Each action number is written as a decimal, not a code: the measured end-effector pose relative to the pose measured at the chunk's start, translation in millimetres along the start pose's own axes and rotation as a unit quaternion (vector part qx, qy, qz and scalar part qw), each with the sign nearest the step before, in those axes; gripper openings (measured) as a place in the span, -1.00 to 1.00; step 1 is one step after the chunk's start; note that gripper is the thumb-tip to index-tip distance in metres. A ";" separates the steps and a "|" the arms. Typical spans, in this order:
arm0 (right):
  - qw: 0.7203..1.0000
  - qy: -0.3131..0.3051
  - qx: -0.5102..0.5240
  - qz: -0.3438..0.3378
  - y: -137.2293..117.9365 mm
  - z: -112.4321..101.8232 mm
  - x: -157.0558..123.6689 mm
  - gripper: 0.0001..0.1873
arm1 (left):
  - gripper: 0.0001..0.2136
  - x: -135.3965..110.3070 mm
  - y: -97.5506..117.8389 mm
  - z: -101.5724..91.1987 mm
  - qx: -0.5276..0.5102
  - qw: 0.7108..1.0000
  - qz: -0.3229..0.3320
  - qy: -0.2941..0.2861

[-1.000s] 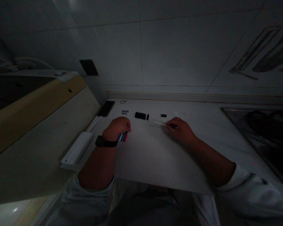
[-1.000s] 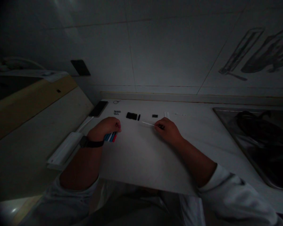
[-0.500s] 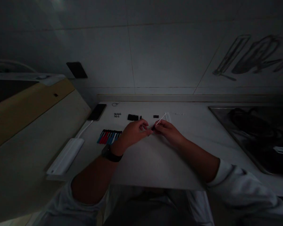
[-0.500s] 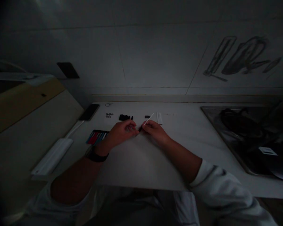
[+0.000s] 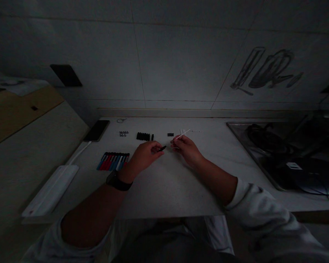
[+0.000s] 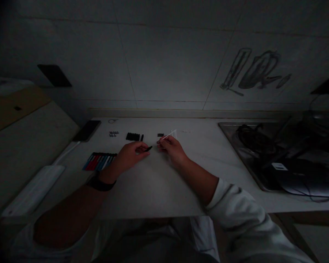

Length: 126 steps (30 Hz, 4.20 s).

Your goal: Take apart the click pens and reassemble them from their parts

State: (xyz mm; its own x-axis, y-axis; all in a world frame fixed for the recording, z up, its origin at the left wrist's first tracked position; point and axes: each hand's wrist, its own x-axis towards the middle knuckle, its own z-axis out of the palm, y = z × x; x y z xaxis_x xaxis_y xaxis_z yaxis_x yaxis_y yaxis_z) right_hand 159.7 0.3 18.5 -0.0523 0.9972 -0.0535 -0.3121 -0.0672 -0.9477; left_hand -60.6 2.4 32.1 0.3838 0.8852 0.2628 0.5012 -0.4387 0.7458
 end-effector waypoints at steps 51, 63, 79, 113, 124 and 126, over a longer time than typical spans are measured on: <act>0.698 0.066 -0.710 -0.073 -19.8 -99.1 48.4 -0.68 | -0.83 3.7 2.1 11.4 -0.208 0.974 -0.087 -0.024; 0.708 0.071 -0.699 -0.076 -24.2 -95.4 43.3 -0.71 | -0.82 3.8 0.6 11.3 -0.209 0.974 -0.087 -0.028; 0.923 -0.110 -0.318 -0.186 -13.3 6.1 -10.2 -0.83 | -0.79 4.5 6.7 10.8 -0.255 0.963 -0.072 0.043; 0.626 -0.066 -0.777 -0.016 -33.5 -39.2 132.8 -0.66 | -0.72 13.4 -9.1 -2.0 -0.310 0.934 -0.084 0.157; 0.624 -0.068 -0.779 -0.013 -27.4 -37.1 133.0 -0.68 | -0.71 14.6 -9.5 -4.7 -0.331 0.924 -0.079 0.175; 0.623 -0.073 -0.779 -0.018 -27.8 -37.3 132.2 -0.69 | -0.73 14.8 -9.9 -5.3 -0.332 0.923 -0.082 0.178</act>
State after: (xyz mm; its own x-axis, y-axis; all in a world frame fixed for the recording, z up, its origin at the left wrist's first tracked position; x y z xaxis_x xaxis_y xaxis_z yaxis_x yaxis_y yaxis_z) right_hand 196.9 135.2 26.0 -0.1932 0.9759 -0.1012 0.9771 0.1821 -0.1099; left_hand -64.1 20.7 31.9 0.0074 0.9778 0.2092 -0.1002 -0.2074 0.9731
